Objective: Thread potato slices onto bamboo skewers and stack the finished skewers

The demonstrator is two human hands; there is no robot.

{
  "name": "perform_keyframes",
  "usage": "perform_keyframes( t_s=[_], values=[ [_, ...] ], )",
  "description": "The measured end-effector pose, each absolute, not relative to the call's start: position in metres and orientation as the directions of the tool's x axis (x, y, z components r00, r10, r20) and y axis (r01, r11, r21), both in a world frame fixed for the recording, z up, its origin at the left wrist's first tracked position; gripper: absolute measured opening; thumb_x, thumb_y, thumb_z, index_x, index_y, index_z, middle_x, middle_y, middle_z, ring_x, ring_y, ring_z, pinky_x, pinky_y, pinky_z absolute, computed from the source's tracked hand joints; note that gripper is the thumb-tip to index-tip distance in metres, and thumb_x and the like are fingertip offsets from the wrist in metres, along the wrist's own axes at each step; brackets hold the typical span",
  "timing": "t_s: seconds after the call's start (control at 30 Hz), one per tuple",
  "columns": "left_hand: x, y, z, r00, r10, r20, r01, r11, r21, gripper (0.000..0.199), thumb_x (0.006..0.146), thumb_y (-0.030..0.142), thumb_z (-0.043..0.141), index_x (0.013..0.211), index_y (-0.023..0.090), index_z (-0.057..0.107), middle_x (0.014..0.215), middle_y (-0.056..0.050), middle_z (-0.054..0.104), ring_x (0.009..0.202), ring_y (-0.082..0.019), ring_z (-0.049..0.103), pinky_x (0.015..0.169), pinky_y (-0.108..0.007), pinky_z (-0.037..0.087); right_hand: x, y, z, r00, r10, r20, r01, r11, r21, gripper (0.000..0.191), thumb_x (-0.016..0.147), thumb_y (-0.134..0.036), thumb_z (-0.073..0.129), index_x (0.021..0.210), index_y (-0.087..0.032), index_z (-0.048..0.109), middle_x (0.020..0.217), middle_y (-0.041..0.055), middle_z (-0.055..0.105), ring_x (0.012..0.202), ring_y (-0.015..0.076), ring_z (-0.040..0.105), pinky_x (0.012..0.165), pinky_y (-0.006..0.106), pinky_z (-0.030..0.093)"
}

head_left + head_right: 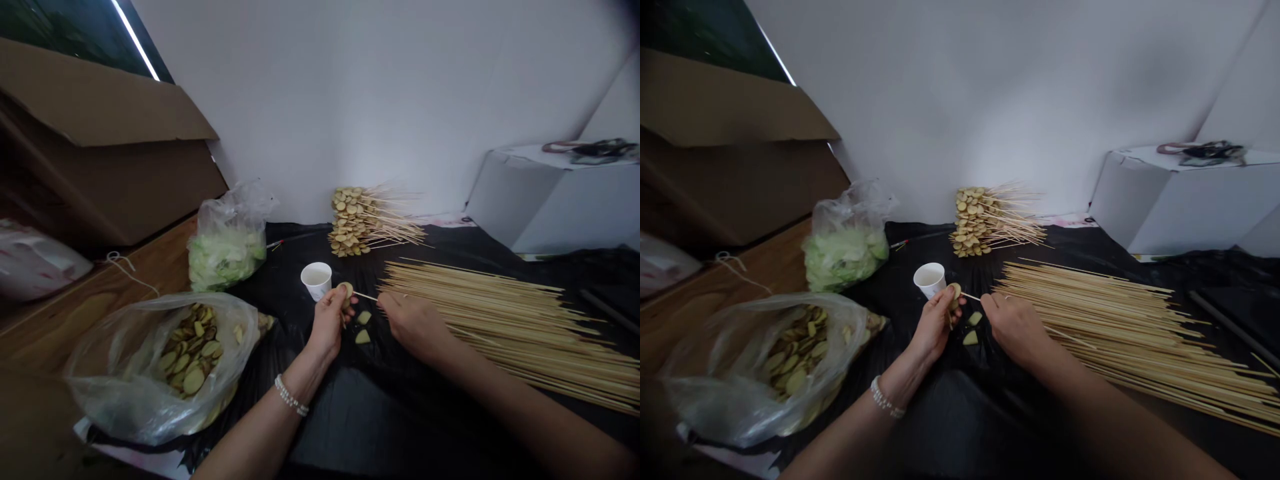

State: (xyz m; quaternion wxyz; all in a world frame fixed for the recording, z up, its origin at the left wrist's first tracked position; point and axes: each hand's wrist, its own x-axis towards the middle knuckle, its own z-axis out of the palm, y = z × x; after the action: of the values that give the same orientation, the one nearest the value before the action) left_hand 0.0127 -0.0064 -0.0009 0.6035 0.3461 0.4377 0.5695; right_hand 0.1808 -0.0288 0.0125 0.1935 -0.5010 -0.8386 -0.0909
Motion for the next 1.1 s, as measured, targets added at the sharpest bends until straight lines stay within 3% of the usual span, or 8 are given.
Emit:
perform_keyframes(
  t_s=[0.1, 0.33, 0.4, 0.57, 0.7, 0.8, 1.0, 1.1],
  values=[
    [0.013, -0.007, -0.001, -0.016, 0.991, -0.134, -0.373, 0.118, 0.92, 0.036, 0.069, 0.047, 0.072, 0.08, 0.013, 0.064, 0.068, -0.002, 0.062, 0.048, -0.005, 0.049, 0.043, -0.015, 0.032, 0.18, -0.03, 0.016, -0.426, 0.837, 0.343, 0.878, 0.474, -0.064, 0.02, 0.087, -0.009, 0.039, 0.083, -0.016, 0.057, 0.075, 0.0073, 0.064, 0.062, 0.0161, 0.054, 0.055, 0.028, 0.023],
    [0.015, -0.01, 0.001, 0.018, 0.993, -0.118, -0.35, 0.117, 0.93, 0.036, 0.07, 0.047, 0.071, 0.078, 0.013, 0.064, 0.066, -0.002, 0.062, 0.047, -0.005, 0.049, 0.043, -0.015, 0.031, 0.186, -0.02, 0.027, -0.423, 0.897, 0.125, 0.67, 0.403, -0.624, 0.028, 0.089, -0.015, 0.036, 0.067, -0.019, 0.053, 0.056, 0.0002, 0.059, 0.055, 0.0131, 0.053, 0.055, 0.022, 0.032],
    [0.015, -0.01, 0.0, 0.02, 0.993, -0.114, -0.347, 0.114, 0.931, 0.036, 0.071, 0.047, 0.07, 0.078, 0.013, 0.064, 0.066, -0.002, 0.062, 0.047, -0.005, 0.049, 0.042, -0.015, 0.031, 0.186, -0.02, 0.025, -0.395, 0.903, 0.172, 0.691, 0.415, -0.592, 0.027, 0.088, -0.017, 0.038, 0.066, -0.019, 0.053, 0.059, 0.0008, 0.059, 0.056, 0.0136, 0.053, 0.056, 0.023, 0.031],
    [0.015, -0.009, -0.002, 0.018, 0.991, -0.134, -0.364, 0.131, 0.922, 0.037, 0.069, 0.048, 0.072, 0.077, 0.013, 0.064, 0.066, -0.002, 0.062, 0.047, -0.004, 0.048, 0.042, -0.015, 0.03, 0.181, -0.027, 0.015, -0.398, 0.834, 0.383, 0.83, 0.505, -0.238, 0.021, 0.087, -0.012, 0.04, 0.075, -0.018, 0.057, 0.07, 0.0053, 0.061, 0.065, 0.0165, 0.053, 0.059, 0.027, 0.028],
    [0.015, -0.01, -0.002, 0.02, 0.989, -0.143, -0.375, 0.14, 0.916, 0.036, 0.07, 0.047, 0.071, 0.078, 0.013, 0.063, 0.066, -0.001, 0.061, 0.047, -0.004, 0.049, 0.042, -0.015, 0.03, 0.178, -0.03, 0.01, -0.431, 0.807, 0.403, 0.856, 0.508, -0.101, 0.022, 0.081, -0.003, 0.041, 0.081, -0.016, 0.059, 0.077, 0.0076, 0.063, 0.068, 0.018, 0.054, 0.059, 0.028, 0.028],
    [0.015, -0.01, -0.001, 0.022, 0.99, -0.141, -0.369, 0.139, 0.919, 0.036, 0.07, 0.046, 0.071, 0.079, 0.013, 0.063, 0.066, -0.001, 0.062, 0.047, -0.004, 0.049, 0.042, -0.015, 0.03, 0.179, -0.027, 0.012, -0.407, 0.847, 0.341, 0.834, 0.497, -0.239, 0.022, 0.087, -0.01, 0.038, 0.08, -0.016, 0.058, 0.075, 0.008, 0.063, 0.066, 0.0178, 0.054, 0.058, 0.028, 0.029],
    [0.016, -0.012, 0.001, 0.074, 0.991, -0.107, -0.367, 0.127, 0.922, 0.037, 0.071, 0.048, 0.07, 0.081, 0.013, 0.064, 0.068, -0.002, 0.063, 0.047, -0.006, 0.05, 0.042, -0.016, 0.03, 0.184, -0.019, 0.024, -0.397, 0.915, 0.073, 0.565, 0.307, -0.766, 0.025, 0.089, -0.02, 0.037, 0.071, -0.018, 0.056, 0.056, -0.0007, 0.056, 0.054, 0.0135, 0.051, 0.056, 0.023, 0.035],
    [0.017, -0.011, 0.001, 0.066, 0.992, -0.108, -0.363, 0.125, 0.923, 0.038, 0.069, 0.049, 0.072, 0.08, 0.013, 0.064, 0.067, -0.002, 0.063, 0.047, -0.006, 0.049, 0.042, -0.017, 0.03, 0.183, -0.017, 0.025, -0.387, 0.919, 0.078, 0.548, 0.297, -0.782, 0.026, 0.089, -0.022, 0.038, 0.071, -0.018, 0.057, 0.055, -0.0009, 0.055, 0.055, 0.0136, 0.051, 0.057, 0.023, 0.036]
  ],
)
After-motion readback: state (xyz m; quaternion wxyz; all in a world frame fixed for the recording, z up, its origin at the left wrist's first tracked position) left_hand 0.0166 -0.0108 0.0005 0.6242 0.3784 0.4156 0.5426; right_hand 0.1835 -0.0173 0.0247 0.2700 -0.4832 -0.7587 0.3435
